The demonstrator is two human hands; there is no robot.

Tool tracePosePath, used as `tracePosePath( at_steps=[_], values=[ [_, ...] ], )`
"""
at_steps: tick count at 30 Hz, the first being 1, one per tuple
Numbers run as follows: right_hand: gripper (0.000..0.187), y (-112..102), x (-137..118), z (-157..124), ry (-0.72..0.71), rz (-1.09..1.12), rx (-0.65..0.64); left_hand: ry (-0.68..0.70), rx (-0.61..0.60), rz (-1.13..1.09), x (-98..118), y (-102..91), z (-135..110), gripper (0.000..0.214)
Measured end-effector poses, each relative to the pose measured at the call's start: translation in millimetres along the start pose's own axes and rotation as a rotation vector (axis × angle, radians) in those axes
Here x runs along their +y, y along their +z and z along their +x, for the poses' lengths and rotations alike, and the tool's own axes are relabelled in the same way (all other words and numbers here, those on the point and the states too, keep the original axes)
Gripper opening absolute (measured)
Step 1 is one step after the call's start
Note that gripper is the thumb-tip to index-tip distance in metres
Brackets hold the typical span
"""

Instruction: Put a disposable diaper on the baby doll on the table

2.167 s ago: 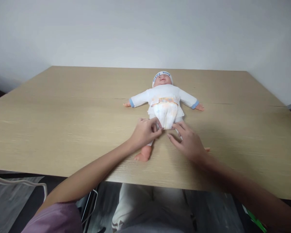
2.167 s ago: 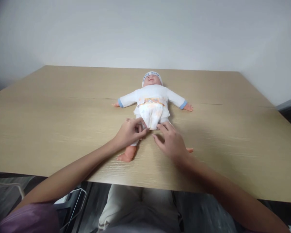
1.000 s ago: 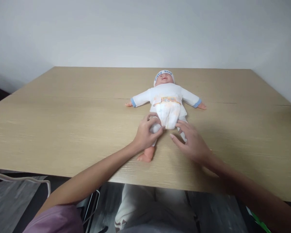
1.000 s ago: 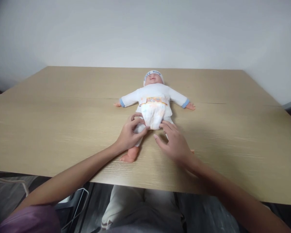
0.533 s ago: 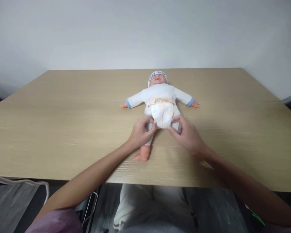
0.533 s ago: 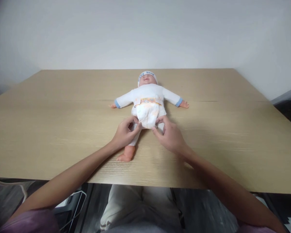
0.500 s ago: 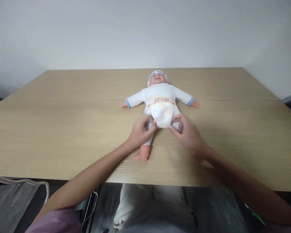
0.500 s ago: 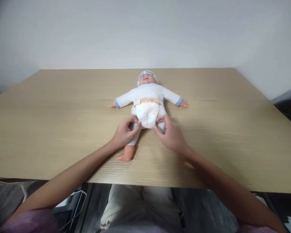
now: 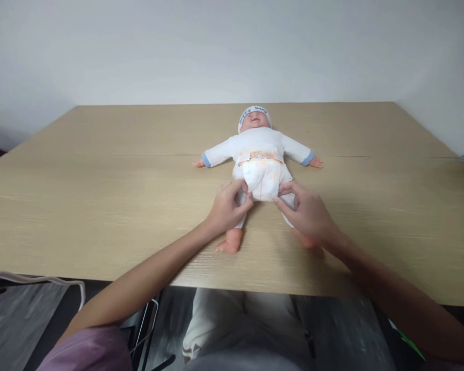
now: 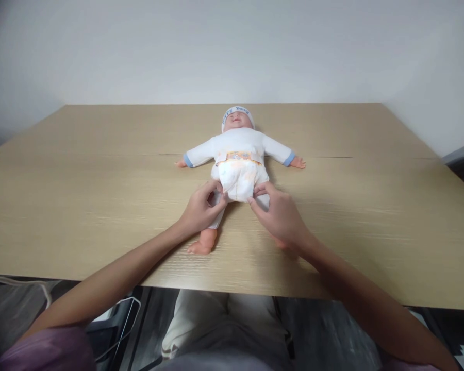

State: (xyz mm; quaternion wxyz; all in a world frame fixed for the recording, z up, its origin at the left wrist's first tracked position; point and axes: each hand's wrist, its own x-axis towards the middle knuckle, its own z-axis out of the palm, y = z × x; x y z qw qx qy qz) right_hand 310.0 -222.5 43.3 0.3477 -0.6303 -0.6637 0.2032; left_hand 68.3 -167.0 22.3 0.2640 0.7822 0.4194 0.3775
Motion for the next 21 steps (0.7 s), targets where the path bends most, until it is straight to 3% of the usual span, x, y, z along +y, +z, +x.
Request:
tracePosePath(
  at_steps=[5, 10, 16, 21],
  values=[
    [0.031, 1.5, 2.6, 0.5, 0.053, 0.068, 0.006, 0.009, -0.057, -0.067, -2.5, -2.2, 4.8, 0.014],
    [0.029, -3.2, 2.0, 0.5, 0.09, 0.055, -0.01, -0.1, -0.031, -0.254, -8.4, -2.0, 4.6, 0.027],
    [0.025, -1.8, 3.5, 0.9, -0.028, -0.032, -0.001, -0.227, 0.045, -0.412, -16.2, 5.0, 2.7, 0.05],
    [0.019, 8.6, 7.7, -0.2, -0.177, -0.145, 0.035, -0.276, 0.099, -0.394, -18.3, 8.5, -1.7, 0.059]
  ],
)
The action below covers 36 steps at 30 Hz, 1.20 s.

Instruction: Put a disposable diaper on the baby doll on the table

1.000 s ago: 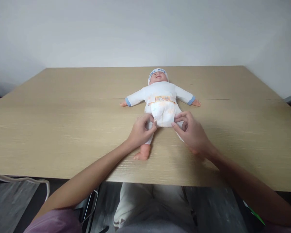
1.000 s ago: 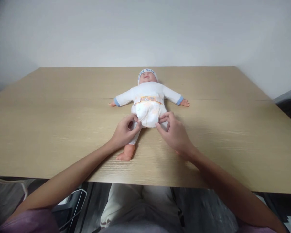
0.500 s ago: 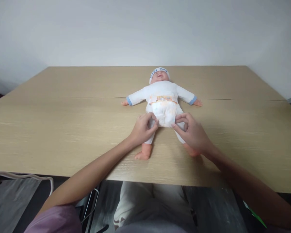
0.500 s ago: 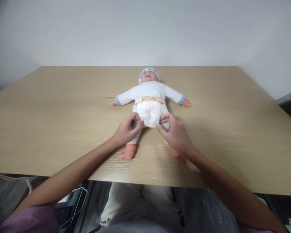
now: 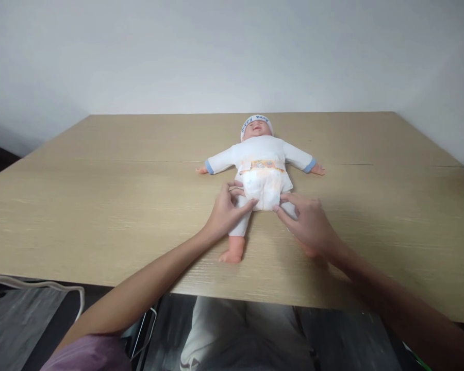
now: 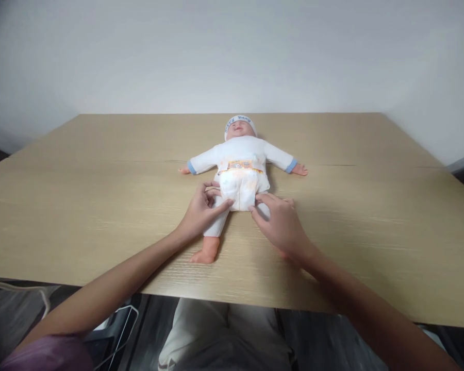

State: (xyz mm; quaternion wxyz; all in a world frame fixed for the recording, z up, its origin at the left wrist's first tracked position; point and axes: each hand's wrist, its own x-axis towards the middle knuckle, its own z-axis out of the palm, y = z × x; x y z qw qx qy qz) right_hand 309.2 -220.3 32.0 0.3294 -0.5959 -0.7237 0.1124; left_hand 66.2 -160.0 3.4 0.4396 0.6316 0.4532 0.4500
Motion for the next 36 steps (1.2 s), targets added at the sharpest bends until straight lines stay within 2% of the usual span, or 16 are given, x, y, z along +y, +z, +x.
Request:
tracePosePath(
  at_steps=[3, 6, 13, 16, 20, 24, 27, 36],
  values=[
    [0.019, 3.1, -0.5, 0.2, -0.031, 0.014, -0.016, 0.0, -0.048, 0.047, 4.4, -2.1, -0.1, 0.046],
    [0.019, 1.6, -3.0, 1.4, 0.005, 0.056, -0.032, -0.028, -0.119, 0.043, 13.7, -6.2, 2.7, 0.039],
    [0.03, -6.5, -11.4, -0.4, 0.206, 0.214, -0.047, -0.253, -0.313, -0.267, 23.3, -18.4, 11.6, 0.046],
    [0.032, -8.7, -9.8, -1.4, 0.264, 0.245, -0.081, -0.251, -0.321, -0.296, 19.7, -20.4, 12.2, 0.046],
    [0.033, -8.7, -5.1, -1.4, 0.288, 0.272, -0.116, -0.151, -0.297, -0.158, 17.0, -19.8, 10.5, 0.042],
    [0.03, -4.7, -5.3, -1.6, 0.21, 0.267, -0.109, -0.086, -0.327, -0.04, 19.1, -18.9, 9.8, 0.044],
    [0.029, -2.1, -6.3, -1.8, 0.167, 0.217, -0.099, -0.076, -0.328, -0.03, 21.2, -18.0, 9.9, 0.044],
    [0.035, -11.1, -4.5, 0.5, 0.276, 0.324, -0.152, -0.287, -0.399, -0.362, 19.2, -27.0, 16.0, 0.044]
  ],
)
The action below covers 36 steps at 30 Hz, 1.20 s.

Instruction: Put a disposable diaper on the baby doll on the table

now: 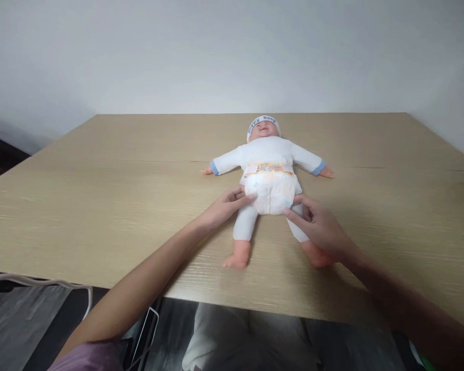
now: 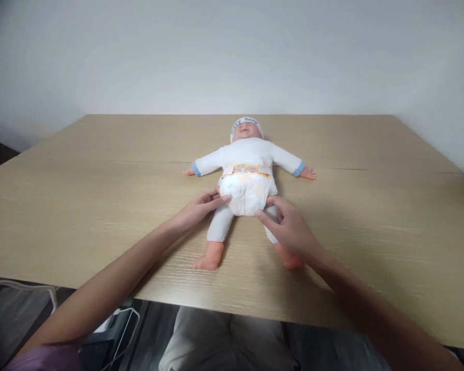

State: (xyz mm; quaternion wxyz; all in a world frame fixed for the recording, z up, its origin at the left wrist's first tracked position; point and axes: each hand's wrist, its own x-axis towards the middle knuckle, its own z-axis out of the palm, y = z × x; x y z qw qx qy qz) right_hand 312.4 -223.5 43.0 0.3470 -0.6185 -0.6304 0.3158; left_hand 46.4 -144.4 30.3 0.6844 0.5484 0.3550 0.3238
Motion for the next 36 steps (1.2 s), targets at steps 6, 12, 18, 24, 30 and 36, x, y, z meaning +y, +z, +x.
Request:
tracePosePath(
  at_steps=[6, 12, 18, 24, 30, 36],
  values=[
    [0.034, 1.1, 1.4, -1.5, -0.031, -0.047, 0.08, -0.014, -0.016, 0.01, 1.9, -11.4, 3.2, 0.042],
    [0.022, 9.2, 6.0, -2.5, -0.183, -0.159, 0.184, 0.002, 0.001, -0.007, -1.6, -10.8, 4.9, 0.048],
    [0.024, 10.5, 16.8, 2.1, -0.224, -0.173, 0.218, 0.028, 0.018, -0.016, -10.9, -8.0, 6.7, 0.053],
    [0.036, 2.9, 21.7, -0.4, -0.216, -0.095, 0.147, 0.121, 0.086, -0.002, -14.6, -4.5, 2.3, 0.056],
    [0.042, -16.1, 43.1, 3.1, -0.223, -0.06, 0.275, 0.281, 0.257, 0.349, -14.8, -41.0, -9.6, 0.043],
    [0.067, -26.0, 74.0, 95.9, -0.278, -0.542, 0.496, 0.53, 0.546, 1.14, -14.9, -67.4, 45.5, 0.049]
  ],
)
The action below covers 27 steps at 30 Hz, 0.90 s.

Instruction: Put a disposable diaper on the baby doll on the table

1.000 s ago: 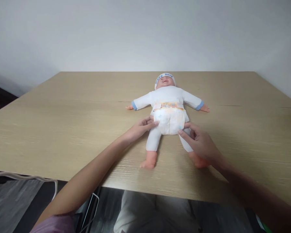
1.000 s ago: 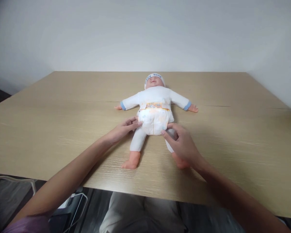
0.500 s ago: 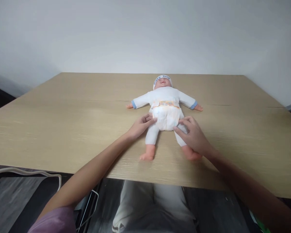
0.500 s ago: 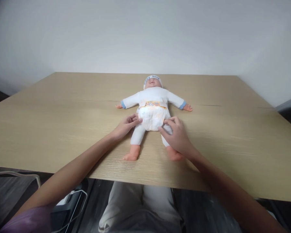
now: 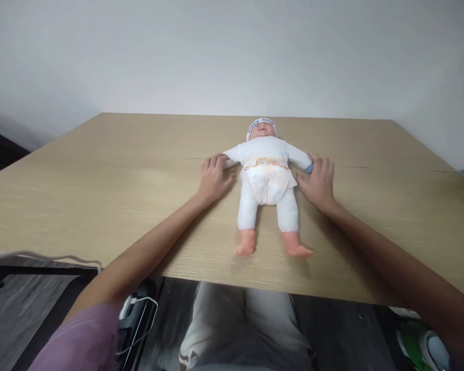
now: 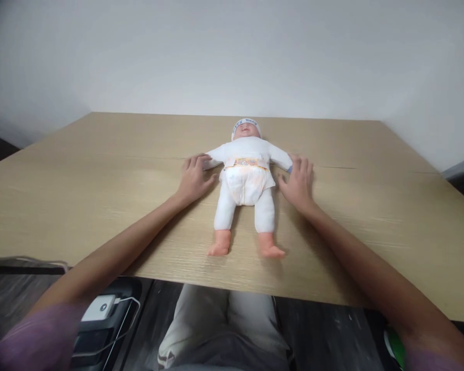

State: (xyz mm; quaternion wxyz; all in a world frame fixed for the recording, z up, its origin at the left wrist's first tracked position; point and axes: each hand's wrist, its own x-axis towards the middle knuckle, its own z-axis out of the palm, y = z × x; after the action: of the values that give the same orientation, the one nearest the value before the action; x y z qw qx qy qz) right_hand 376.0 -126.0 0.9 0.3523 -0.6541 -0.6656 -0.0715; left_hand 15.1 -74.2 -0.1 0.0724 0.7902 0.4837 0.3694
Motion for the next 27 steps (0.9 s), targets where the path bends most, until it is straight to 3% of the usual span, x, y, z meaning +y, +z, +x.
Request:
tracePosePath(
  at_steps=[4, 8, 15, 21, 27],
  values=[
    [0.072, 28.8, 14.0, 42.6, -0.096, -0.106, -0.084, -0.026, -0.03, 0.136, -9.3, 31.8, 41.8, 0.064],
    [0.067, 34.6, 21.9, 52.7, -0.144, -0.129, -0.159, -0.04, -0.108, 0.196, -17.9, 42.1, 60.7, 0.063],
    [0.064, 36.3, 23.7, 49.6, -0.131, -0.169, -0.174, -0.043, -0.173, 0.37, -11.8, 33.6, 58.6, 0.063],
    [0.056, 39.3, 32.6, 54.6, -0.101, -0.138, -0.201, -0.051, -0.177, 0.385, -8.8, 32.5, 58.5, 0.063],
    [0.05, 39.6, 25.4, 53.1, -0.051, -0.108, -0.178, -0.174, -0.151, 0.41, -0.2, 28.5, 53.4, 0.055]
  ],
)
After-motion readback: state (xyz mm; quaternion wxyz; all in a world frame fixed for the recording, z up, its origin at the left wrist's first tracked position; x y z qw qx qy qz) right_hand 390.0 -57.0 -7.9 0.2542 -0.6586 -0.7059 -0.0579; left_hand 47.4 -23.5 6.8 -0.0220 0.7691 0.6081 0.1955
